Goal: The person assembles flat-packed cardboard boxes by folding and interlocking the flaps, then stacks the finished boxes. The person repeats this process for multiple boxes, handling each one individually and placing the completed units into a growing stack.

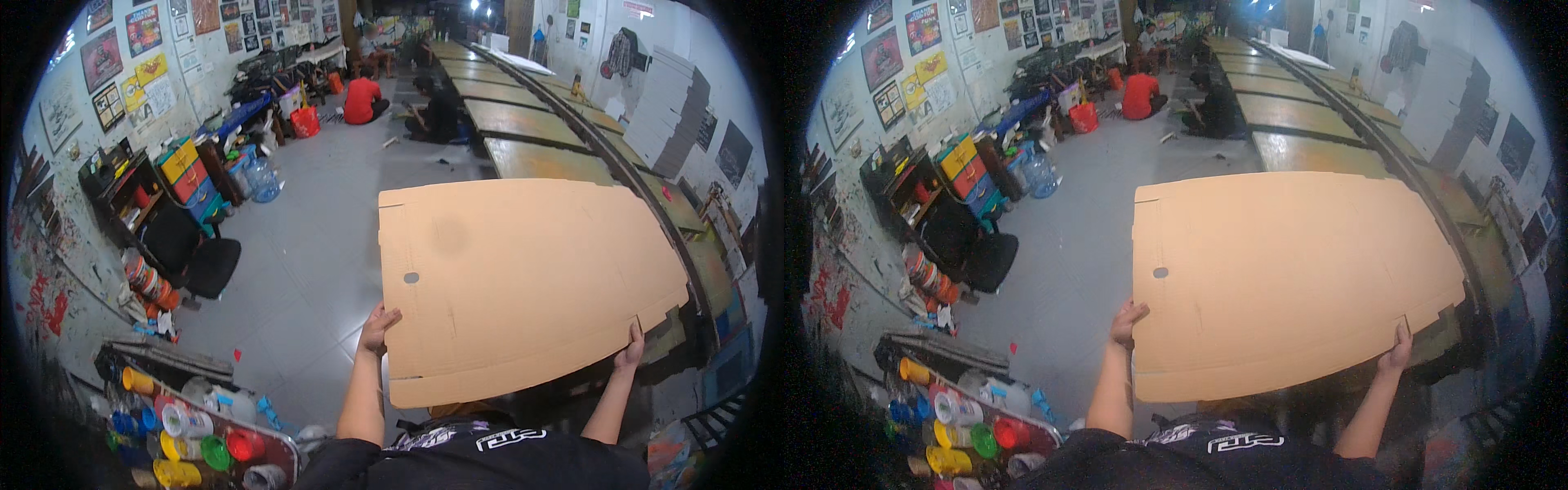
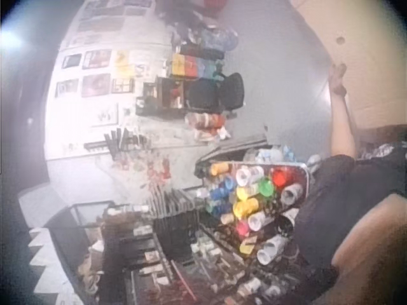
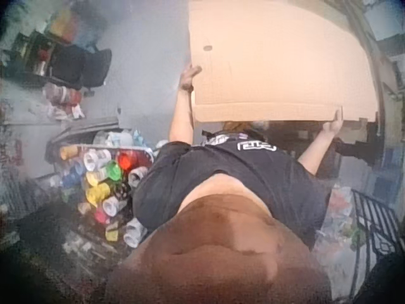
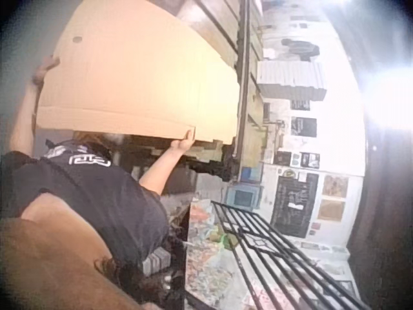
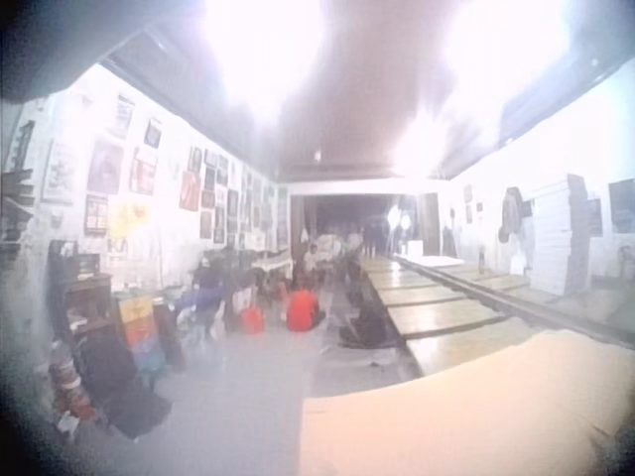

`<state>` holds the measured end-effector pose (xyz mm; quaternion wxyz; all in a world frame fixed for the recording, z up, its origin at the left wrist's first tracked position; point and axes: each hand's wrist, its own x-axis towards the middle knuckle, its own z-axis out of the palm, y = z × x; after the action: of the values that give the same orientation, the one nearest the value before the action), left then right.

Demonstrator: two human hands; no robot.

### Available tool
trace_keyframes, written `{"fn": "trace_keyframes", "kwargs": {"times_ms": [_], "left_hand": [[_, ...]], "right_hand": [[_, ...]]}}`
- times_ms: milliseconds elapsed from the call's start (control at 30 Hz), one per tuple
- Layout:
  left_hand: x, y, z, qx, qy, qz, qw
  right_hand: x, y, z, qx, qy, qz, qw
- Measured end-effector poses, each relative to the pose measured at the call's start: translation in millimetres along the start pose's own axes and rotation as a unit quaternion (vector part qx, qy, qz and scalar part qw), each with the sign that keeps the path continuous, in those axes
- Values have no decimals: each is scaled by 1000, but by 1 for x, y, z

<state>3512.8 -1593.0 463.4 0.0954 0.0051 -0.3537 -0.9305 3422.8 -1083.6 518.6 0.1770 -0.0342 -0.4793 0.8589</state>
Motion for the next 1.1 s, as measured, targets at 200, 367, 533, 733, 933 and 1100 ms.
{"fn": "trace_keyframes", "kwargs": {"times_ms": [200, 367, 533, 733, 933, 1100], "left_hand": [[111, 4, -14, 7, -55, -22, 998], [230, 2, 16, 17, -76, -34, 996], [315, -12, 45, 35, -52, -65, 996], [379, -48, 46, -41, -61, -137, 988], [443, -54, 18, -37, -54, -137, 988], [515, -28, -2, -73, -78, -151, 983]], "right_hand": [[63, 16, 53, -31, 7, -95, 995], [95, 36, 98, 85, -19, -61, 994], [83, 86, 165, 54, -70, 78, 993], [102, 120, 211, 34, -32, 169, 985], [106, 144, 253, -19, -1, 196, 980], [132, 178, 306, 16, -2, 178, 984]]}}
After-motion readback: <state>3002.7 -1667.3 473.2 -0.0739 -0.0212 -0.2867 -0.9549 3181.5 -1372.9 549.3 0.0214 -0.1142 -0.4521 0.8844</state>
